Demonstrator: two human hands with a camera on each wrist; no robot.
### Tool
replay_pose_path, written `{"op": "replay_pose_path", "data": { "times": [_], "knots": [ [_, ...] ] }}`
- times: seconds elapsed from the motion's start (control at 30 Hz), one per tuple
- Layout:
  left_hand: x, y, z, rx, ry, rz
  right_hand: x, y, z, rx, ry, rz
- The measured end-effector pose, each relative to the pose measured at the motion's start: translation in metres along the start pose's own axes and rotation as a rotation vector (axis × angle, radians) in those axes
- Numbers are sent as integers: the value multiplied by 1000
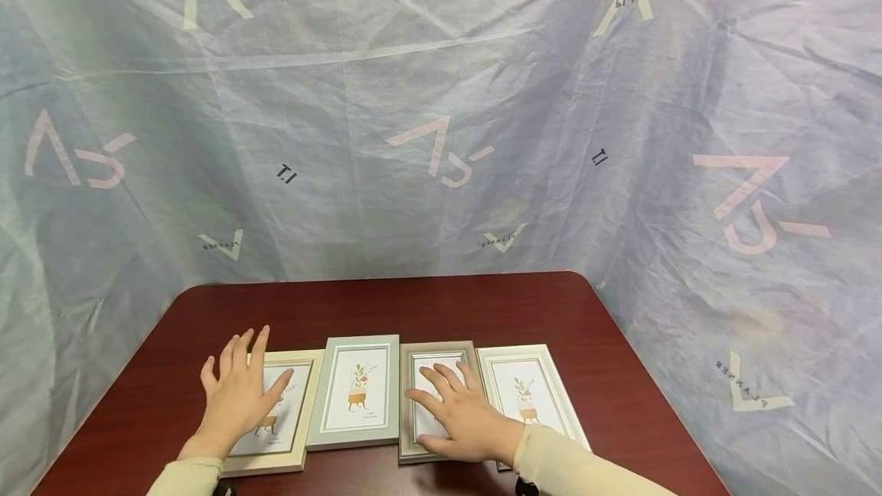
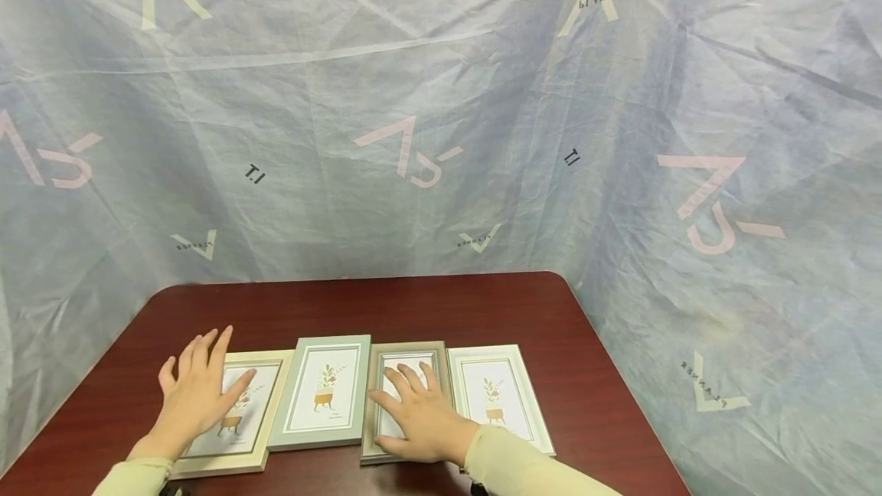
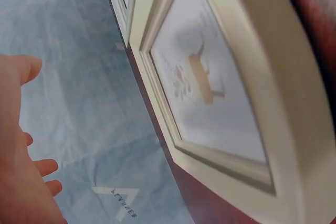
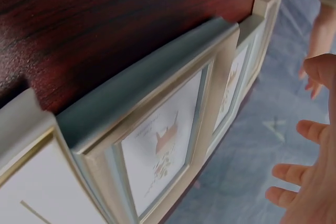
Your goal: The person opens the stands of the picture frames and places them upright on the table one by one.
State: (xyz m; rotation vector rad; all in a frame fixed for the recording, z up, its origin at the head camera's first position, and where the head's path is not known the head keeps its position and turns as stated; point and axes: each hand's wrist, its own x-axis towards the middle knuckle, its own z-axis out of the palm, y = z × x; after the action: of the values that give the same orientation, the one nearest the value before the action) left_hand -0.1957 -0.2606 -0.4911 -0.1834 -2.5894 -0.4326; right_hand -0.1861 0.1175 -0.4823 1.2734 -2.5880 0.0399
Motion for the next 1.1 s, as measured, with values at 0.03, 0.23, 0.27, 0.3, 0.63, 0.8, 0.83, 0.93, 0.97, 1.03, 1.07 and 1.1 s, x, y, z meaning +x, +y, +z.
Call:
{"op": "replay_pose_path", "data": {
  "times": [0.03,0.23,0.27,0.3,0.63,0.8,0.83,0.93,0.97,1.03,1.07,1.1],
  "knots": [
    [2,-2,0,1,2,0,1,-1,0,-12,-4,-13],
    [9,-15,0,-14,-14,-3,8,-10,0,-84,-55,-68],
    [10,-16,0,-14,-19,-4,10,-11,0,-95,-60,-77],
    [11,-18,0,-14,-24,-6,11,-12,0,-105,-62,-86],
    [15,-36,4,-5,-96,-14,20,-23,4,-145,-75,-148],
    [20,-44,8,-4,-130,2,26,-29,4,-155,-61,-175],
    [21,-46,9,-6,-136,7,28,-30,4,-157,-60,-177],
    [25,-50,14,-11,-158,18,33,-34,5,-148,-70,-173],
    [27,-51,16,-11,-172,17,35,-36,5,-144,-78,-172],
    [29,-54,20,-12,-195,21,39,-39,6,-138,-91,-170],
    [30,-54,22,-11,-205,23,40,-41,7,-130,-96,-171],
    [31,-55,23,-10,-215,25,42,-43,7,-126,-101,-174]
  ]
}}
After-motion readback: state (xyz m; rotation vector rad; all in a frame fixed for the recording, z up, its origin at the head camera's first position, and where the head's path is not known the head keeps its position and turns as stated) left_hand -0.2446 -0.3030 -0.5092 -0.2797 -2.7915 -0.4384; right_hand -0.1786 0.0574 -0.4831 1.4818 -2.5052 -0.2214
